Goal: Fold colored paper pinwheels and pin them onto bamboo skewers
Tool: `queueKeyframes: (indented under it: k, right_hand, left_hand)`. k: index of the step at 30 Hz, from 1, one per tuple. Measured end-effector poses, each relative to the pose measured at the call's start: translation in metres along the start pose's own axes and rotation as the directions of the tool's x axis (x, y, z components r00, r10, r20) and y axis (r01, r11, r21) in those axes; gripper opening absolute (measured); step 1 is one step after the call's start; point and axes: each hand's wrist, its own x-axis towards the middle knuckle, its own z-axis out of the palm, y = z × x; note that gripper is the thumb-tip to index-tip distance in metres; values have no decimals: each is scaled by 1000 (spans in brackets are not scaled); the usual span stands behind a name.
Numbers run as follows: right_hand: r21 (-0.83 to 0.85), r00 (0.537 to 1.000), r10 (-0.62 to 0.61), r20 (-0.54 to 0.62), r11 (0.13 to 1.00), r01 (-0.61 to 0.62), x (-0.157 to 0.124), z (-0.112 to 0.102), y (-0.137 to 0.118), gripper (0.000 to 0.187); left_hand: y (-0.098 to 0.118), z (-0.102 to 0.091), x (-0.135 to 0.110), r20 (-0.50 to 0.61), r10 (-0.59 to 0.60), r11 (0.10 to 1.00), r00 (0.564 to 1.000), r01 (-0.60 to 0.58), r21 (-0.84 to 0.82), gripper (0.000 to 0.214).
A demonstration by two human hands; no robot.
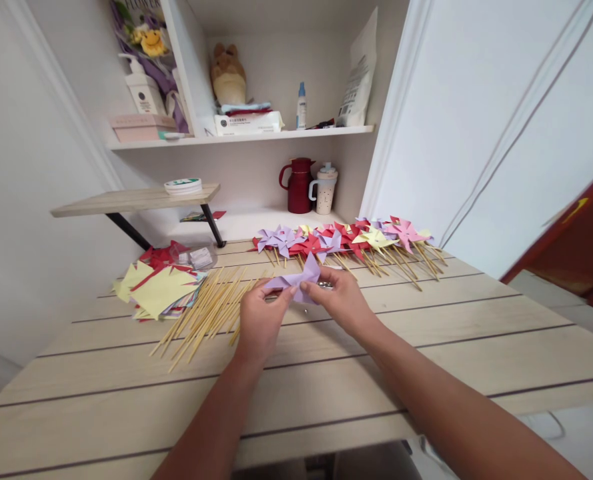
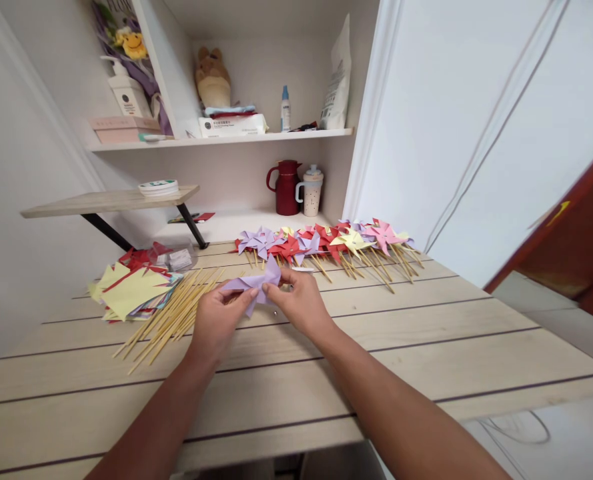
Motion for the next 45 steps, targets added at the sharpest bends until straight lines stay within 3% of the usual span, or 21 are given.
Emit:
queueKeyframes:
  k: [7, 12, 22, 34, 45]
  right_hand:
    - [16, 1000, 6, -10, 1000, -6, 0, -1, -3, 16]
    - [9, 1000, 11, -18, 1000, -11, -1, -2, -6, 17]
    - [16, 1000, -5, -6, 1000, 5, -2, 0, -3, 18]
    - [-19, 1000, -2, -27, 1000, 2, -1, -1, -6, 17]
    - [-6, 1000, 16, -14, 1000, -16, -2, -1, -8, 18]
  left_hand:
    - [5, 2, -2, -48, 77, 991, 996, -72, 110, 4]
    - [-1, 1, -1, 39, 36, 999, 999, -36, -6, 21]
    - [-3, 3, 0, 5, -69, 992, 998, 69, -101, 22]
    - [-6, 3, 1, 13, -14, 993, 1000, 15, -117, 25]
    - [-1, 4, 0, -29, -57, 998, 998, 57, -25, 20]
